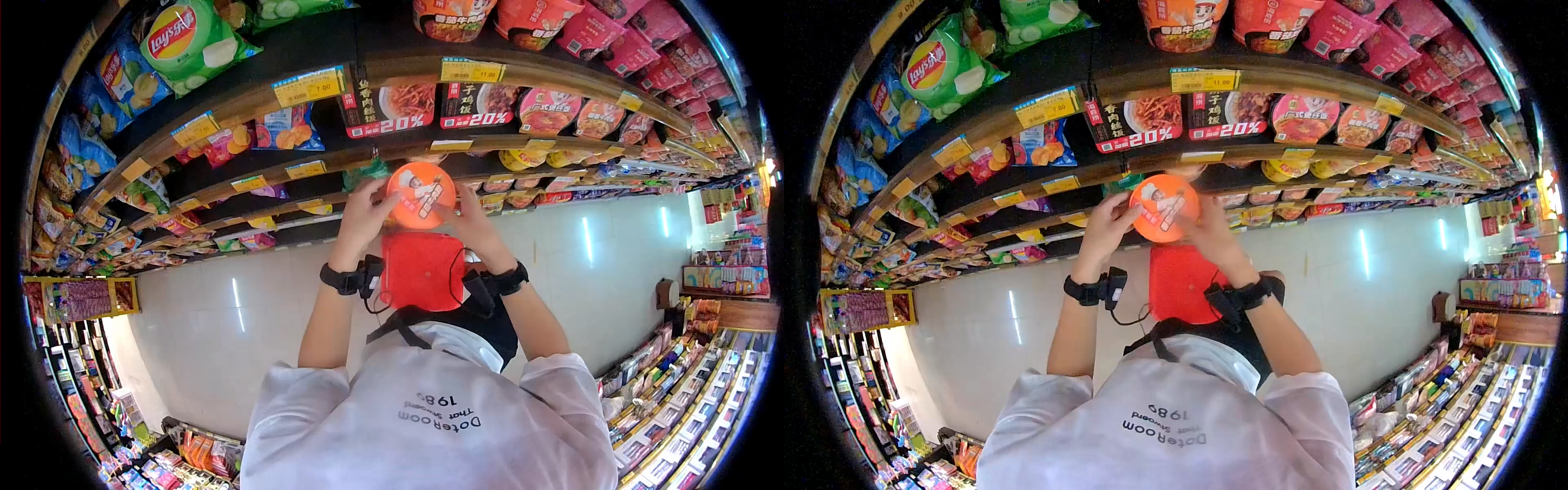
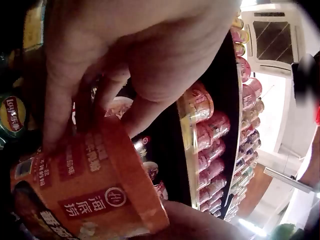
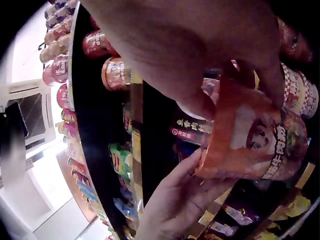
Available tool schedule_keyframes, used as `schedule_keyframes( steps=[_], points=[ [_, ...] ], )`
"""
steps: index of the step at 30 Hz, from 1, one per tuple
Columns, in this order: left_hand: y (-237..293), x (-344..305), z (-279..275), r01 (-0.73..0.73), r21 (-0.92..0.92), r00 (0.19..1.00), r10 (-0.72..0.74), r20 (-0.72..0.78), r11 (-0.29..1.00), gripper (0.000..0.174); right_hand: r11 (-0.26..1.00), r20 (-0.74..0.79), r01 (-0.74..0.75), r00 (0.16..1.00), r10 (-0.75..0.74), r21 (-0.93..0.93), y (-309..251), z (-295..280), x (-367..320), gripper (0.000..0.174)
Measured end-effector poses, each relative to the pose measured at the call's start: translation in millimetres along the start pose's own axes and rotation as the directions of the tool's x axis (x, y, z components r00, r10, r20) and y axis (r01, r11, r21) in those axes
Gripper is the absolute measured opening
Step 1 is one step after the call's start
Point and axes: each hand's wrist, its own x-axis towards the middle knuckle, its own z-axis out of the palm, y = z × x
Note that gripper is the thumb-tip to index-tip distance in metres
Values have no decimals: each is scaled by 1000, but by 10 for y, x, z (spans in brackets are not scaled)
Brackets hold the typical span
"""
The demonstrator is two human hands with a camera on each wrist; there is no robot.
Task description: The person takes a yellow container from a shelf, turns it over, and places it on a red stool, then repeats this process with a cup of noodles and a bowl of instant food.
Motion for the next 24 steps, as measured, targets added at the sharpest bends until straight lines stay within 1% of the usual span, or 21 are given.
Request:
schedule_keyframes(
  steps=[3, 5, 6, 8, 9, 10, 11, 12, 14, 15, 16, 17, 18, 20, 21, 23, 24],
  points=[
    [-299, -58, 58, 42, -37, 999, -42, 1, 998, 43, 994, -62, -42, 997, 36, -98, 384, 106, -69, 53],
    [-478, -87, 93, 76, -57, 997, -76, -2, 996, 44, 989, -97, -81, 993, 69, -124, 604, 189, -124, 49],
    [-500, -96, 112, 84, -66, 996, -85, -8, 994, 45, 986, -116, -101, 990, 86, -136, 580, 215, -122, 48],
    [-573, -191, 189, 93, -90, 995, -96, -33, 992, 45, 996, -74, -77, 994, 74, -44, 549, 235, -160, 47],
    [-622, -214, 221, 98, -52, 995, -100, -24, 994, 45, 998, -51, -67, 996, 67, 2, 512, 227, -165, 46],
    [-692, -217, 230, 102, -10, 995, -102, -16, 995, 44, 997, -45, -71, 997, 69, -33, 693, 253, -159, 48],
    [-758, -215, 230, 103, 34, 995, -102, -8, 994, 44, 995, -40, -72, 997, 70, -66, 995, 317, -141, 50],
    [-879, -215, 242, 117, 20, 993, -117, -1, 993, 44, 993, -37, -73, 997, 70, -98, 1246, 371, -125, 51],
    [-1237, -226, 324, 146, -11, 989, -146, 16, 989, 42, 973, 127, -214, 971, 202, 83, 1498, 359, -111, 51],
    [-1506, -238, 386, 146, 10, 989, -146, 3, 989, 40, 943, 216, -291, 943, 254, 159, 1622, 353, -121, 51],
    [-1796, -257, 446, 146, 27, 989, -146, -11, 989, 38, 945, 197, -277, 950, 242, 176, 1796, 424, -131, 51],
    [-1960, -267, 496, 146, 39, 989, -145, -22, 989, 36, 946, 176, -265, 957, 233, 188, 1994, 527, -137, 51],
    [-1951, -273, 533, 183, -23, 983, -183, 8, 983, 36, 948, 151, -257, 961, 230, 190, 2114, 546, -171, 51],
    [-1922, -337, 612, 272, -149, 961, -260, 91, 951, 37, 934, 99, -329, 943, 318, 139, 2133, 578, -292, 51],
    [-2035, -354, 678, 288, -126, 957, -281, 73, 949, 37, 925, 75, -359, 933, 352, 122, 2139, 600, -316, 51],
    [-2423, -392, 746, 319, -59, 948, -319, 14, 946, 36, 889, 60, -454, 891, 450, 56, 2424, 701, -347, 51],
    [-2710, -413, 793, 305, -73, 952, -307, -21, 950, 35, 868, 57, -496, 868, 494, 30, 2528, 768, -348, 51]
  ],
)
